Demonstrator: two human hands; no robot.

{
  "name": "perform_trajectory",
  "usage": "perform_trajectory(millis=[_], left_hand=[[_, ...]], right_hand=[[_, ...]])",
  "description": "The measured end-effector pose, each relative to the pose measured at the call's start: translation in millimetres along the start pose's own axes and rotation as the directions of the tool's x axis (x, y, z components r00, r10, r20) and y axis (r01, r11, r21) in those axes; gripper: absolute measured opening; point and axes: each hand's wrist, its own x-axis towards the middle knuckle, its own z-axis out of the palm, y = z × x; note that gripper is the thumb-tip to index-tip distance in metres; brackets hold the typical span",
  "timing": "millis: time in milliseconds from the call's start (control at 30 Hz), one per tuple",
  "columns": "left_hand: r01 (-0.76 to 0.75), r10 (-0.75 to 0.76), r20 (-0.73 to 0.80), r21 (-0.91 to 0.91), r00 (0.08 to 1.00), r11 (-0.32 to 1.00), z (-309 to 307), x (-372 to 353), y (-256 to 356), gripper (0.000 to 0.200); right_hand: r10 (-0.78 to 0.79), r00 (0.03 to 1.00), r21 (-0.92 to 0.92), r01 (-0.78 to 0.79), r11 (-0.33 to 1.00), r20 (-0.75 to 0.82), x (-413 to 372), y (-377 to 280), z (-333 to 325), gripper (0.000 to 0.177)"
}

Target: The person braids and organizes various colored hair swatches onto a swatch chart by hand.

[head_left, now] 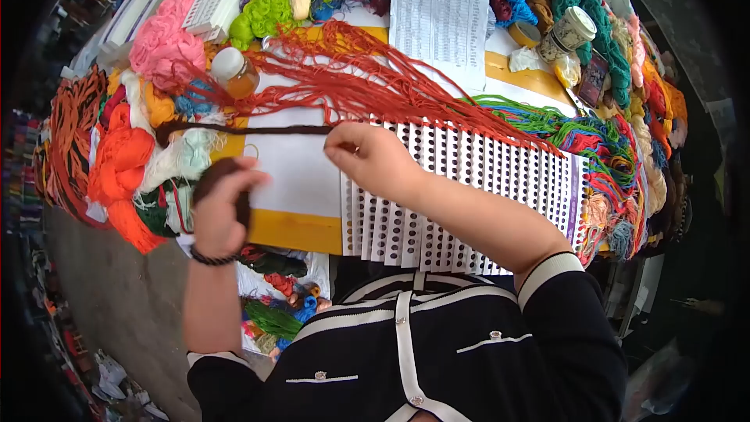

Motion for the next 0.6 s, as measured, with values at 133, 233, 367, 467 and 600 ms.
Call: perform_trajectory(millis=[133,233,367,467,600], left_hand=[[0.255,-0.171,0.256,-0.342,0.951,0.904,60,-34,22,0.040],[0.253,-0.152,0.268,-0.399,0.951,0.882,79,-38,24,0.045],[0.194,-0.105,0.284,-0.307,0.953,0.932,86,-45,19,0.045],[0.157,-0.074,0.253,-0.323,0.965,0.933,86,-51,20,0.045],[0.187,-0.084,0.281,-0.362,0.956,0.913,82,-56,21,0.044]], right_hand=[[-0.292,0.956,0.071,0.293,0.953,-0.027,-29,-25,13,0.013],[-0.071,0.996,0.430,0.044,0.902,0.045,-41,-32,18,0.014],[0.107,0.974,0.598,-0.209,0.774,0.201,-52,-39,14,0.013],[0.100,0.967,0.620,-0.229,0.750,0.236,-61,-42,12,0.013],[0.071,0.959,0.682,-0.246,0.689,0.275,-67,-39,11,0.014]])
